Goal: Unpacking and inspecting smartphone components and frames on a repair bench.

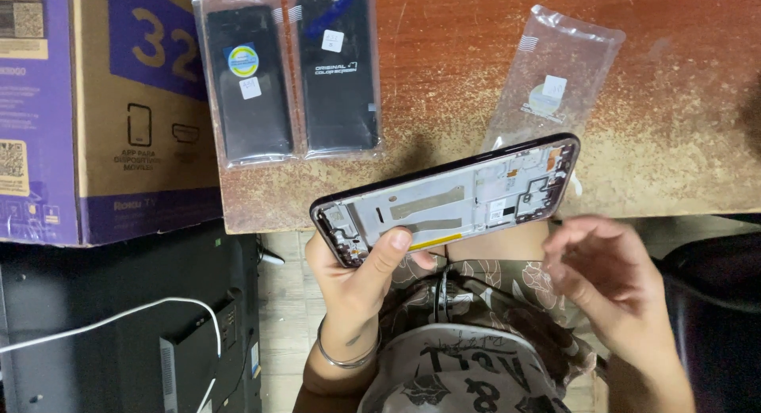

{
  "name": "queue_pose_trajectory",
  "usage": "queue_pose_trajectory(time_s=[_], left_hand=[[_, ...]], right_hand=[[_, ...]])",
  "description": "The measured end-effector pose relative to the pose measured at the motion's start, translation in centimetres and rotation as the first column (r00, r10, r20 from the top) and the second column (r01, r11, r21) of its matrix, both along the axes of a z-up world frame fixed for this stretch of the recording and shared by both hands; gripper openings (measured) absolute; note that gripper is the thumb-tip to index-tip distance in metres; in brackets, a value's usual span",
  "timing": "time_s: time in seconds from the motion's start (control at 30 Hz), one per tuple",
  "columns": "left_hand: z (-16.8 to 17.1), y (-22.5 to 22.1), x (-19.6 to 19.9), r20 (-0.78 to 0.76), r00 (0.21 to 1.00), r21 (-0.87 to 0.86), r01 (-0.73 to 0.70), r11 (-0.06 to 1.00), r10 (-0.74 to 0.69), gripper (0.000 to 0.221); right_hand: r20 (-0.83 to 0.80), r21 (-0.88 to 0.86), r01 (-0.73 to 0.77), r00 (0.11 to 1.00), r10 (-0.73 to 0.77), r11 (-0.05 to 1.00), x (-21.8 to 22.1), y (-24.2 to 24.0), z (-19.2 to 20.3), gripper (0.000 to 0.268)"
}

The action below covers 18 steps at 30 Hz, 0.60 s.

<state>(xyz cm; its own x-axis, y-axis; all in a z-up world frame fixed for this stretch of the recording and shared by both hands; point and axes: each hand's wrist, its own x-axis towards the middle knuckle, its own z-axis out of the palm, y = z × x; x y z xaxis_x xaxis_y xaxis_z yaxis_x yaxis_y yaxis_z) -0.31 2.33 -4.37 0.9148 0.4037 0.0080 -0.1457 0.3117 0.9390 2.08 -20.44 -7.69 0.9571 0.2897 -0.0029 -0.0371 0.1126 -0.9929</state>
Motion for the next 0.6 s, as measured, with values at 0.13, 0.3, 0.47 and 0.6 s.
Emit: queue_pose_trajectory(time_s=[0.13,0.3,0.47,0.6], left_hand=[[-0.9,0.2,0.3,0.016,0.999,-0.088,-0.040,0.995,0.042,0.018],[0.3,0.0,1.0,-0.019,1.000,0.006,0.019,1.000,-0.019,0.019],[-0.1,-1.0,0.3,0.021,0.997,0.062,0.070,0.996,-0.071,0.016],[-0.5,-2.8,-0.5,0.097,0.993,0.103,0.057,0.993,-0.067,0.019]], right_hand=[[-0.400,-0.832,-0.360,0.917,-0.007,0.423,-2.2,-6.4,-8.7,0.050],[-0.658,-0.724,-0.667,0.744,-0.115,-0.176,-6.1,-8.1,-14.5,0.037],[-0.253,-0.503,-0.226,0.961,0.107,0.834,-3.0,-2.2,-3.2,0.069],[-0.125,0.258,0.080,0.991,-0.049,0.963,-1.5,3.0,0.6,0.063]])
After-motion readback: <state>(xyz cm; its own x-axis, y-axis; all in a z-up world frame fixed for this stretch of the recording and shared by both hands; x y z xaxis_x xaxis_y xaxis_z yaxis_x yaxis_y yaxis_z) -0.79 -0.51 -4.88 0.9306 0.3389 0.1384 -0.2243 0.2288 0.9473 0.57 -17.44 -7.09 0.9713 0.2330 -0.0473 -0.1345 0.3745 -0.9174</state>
